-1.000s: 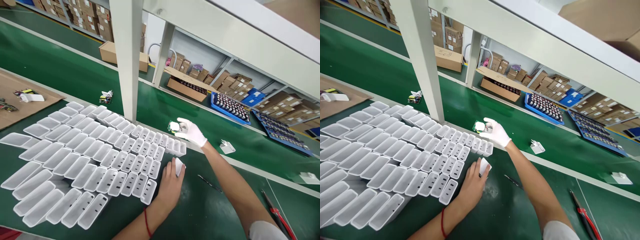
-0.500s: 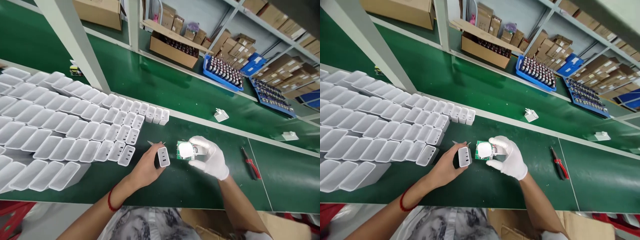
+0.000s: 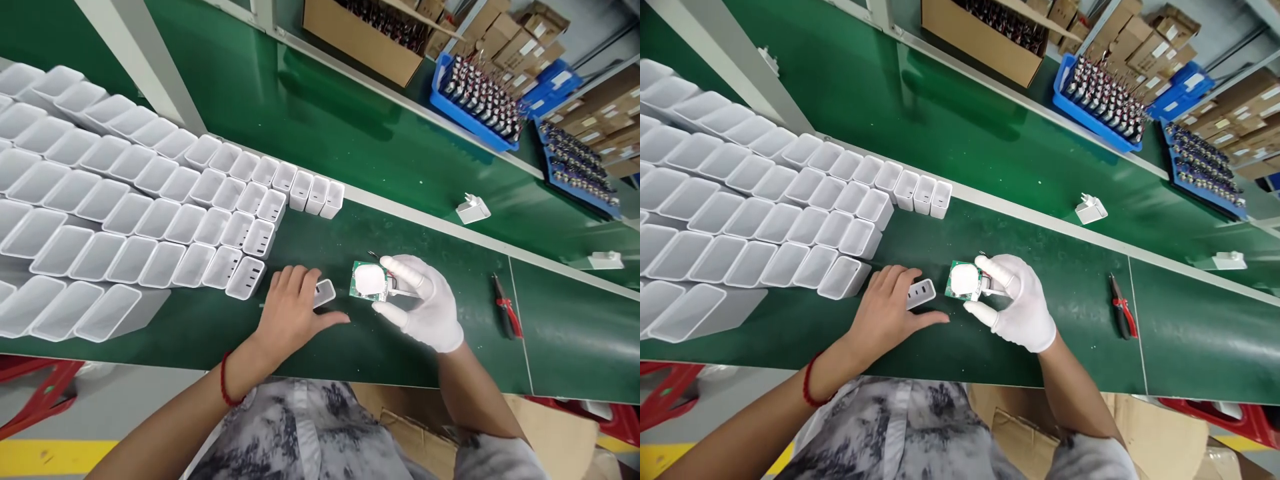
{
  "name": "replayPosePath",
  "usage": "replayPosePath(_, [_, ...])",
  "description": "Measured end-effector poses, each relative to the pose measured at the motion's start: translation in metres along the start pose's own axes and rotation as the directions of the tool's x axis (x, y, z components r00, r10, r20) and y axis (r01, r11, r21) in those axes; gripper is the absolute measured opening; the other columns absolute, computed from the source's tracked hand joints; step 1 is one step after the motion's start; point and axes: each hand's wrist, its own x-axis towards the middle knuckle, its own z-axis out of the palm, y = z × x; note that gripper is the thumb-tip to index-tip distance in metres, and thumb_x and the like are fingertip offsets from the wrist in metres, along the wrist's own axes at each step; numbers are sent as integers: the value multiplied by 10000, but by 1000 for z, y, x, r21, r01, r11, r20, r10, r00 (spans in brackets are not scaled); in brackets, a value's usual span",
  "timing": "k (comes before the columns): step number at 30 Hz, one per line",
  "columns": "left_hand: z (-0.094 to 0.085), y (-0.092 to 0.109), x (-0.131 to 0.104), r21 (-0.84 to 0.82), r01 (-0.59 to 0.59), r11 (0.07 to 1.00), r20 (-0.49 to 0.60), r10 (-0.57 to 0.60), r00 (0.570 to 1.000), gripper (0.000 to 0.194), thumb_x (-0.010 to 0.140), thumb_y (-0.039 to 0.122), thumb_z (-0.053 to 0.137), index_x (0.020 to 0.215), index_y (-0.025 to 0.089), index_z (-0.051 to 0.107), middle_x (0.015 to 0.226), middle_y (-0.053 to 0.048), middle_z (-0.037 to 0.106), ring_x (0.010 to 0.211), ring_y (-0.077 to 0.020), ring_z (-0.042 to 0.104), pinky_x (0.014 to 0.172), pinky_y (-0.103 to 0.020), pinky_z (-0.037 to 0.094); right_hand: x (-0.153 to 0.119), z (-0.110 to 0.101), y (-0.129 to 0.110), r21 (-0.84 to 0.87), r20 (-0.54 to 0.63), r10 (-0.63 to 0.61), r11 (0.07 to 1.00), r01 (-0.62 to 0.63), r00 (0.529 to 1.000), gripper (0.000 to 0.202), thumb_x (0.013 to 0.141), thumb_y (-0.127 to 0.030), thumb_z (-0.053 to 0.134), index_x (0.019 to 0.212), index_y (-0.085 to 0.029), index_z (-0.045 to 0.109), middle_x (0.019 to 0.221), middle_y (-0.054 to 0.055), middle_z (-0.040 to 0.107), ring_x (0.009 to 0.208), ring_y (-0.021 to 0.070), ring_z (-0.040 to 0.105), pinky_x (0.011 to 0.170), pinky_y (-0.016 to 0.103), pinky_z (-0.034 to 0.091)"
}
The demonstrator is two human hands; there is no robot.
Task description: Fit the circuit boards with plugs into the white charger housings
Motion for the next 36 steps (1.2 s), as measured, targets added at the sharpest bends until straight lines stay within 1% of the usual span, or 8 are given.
replayPosePath(2, [-8, 4, -9, -38, 104, 994, 86, -100, 991, 843, 681, 728, 664, 1227, 104, 512, 1029, -166, 598, 882, -345, 645, 722, -494, 561, -1, -2, 0, -9, 6, -23, 1000, 23, 1000, 645, 762, -327, 767, 1355, -289, 516, 1037, 65, 631, 914, 225, 633, 738, 376, 544])
replayPosePath(4, [-21, 4, -17, -172, 183, 968, 283, -130, 950, 902, 739, 650, 673, 1421, 166, 335, 1189, -165, 543, 820, -258, 662, 626, -379, 578, 0, -3, -2, 17, 21, -86, 996, 85, 996, 666, 765, -319, 767, 1372, -289, 495, 1016, 59, 629, 940, 231, 626, 786, 403, 539])
replayPosePath(6, [-32, -2, -23, -264, 230, 937, 461, -87, 883, 928, 771, 539, 700, 1503, 274, 194, 1350, -151, 451, 722, -172, 654, 548, -304, 567, 2, -3, -7, 56, 46, -150, 988, 147, 988, 679, 774, -319, 761, 1388, -278, 474, 1006, 55, 625, 952, 228, 622, 836, 426, 528])
replayPosePath(8, [-37, -9, -23, -287, 206, 935, 527, -26, 849, 899, 784, 455, 713, 1507, 333, 193, 1454, -133, 378, 758, -171, 659, 588, -309, 582, 5, -2, -14, 81, 74, -197, 978, 191, 978, 678, 783, -318, 752, 1393, -255, 462, 1018, 61, 621, 961, 226, 617, 877, 447, 512])
replayPosePath(13, [-23, -16, -6, -357, 97, 929, 410, 62, 910, 642, 838, 299, 672, 1404, 235, 378, 1301, -115, 550, 1187, -305, 538, 922, -451, 554, 15, 5, -29, 8, 126, -271, 962, 273, 954, 603, 790, -316, 722, 1332, -218, 477, 933, 49, 630, 935, 234, 607, 856, 445, 501])
replayPosePath(16, [-13, -18, 3, -422, 116, 899, 360, 49, 932, 612, 813, 269, 706, 1350, 217, 417, 1250, -119, 552, 1187, -285, 540, 960, -462, 543, 24, 7, -34, -100, 212, -281, 947, 307, 936, 448, 796, -313, 690, 1200, -182, 549, 844, 43, 640, 857, 233, 600, 816, 431, 491])
replayPosePath(22, [-4, -25, 5, -478, -41, 878, 197, 153, 968, 530, 832, 264, 707, 1295, 213, 455, 1247, -110, 593, 1210, -267, 525, 1001, -451, 513, 43, 12, -39, -201, 349, -247, 923, 329, 904, 309, 797, -308, 646, 1053, -135, 631, 779, 49, 660, 732, 211, 573, 752, 392, 459])
replayPosePath(36, [-1, -29, 5, -496, -26, 868, 209, 149, 966, 553, 818, 182, 695, 1321, 212, 465, 1260, -105, 624, 1229, -274, 522, 975, -435, 538, 54, 16, -58, -363, 495, -153, 858, 364, 855, 240, 809, -265, 604, 966, -89, 651, 770, 90, 637, 748, 250, 541, 702, 390, 398])
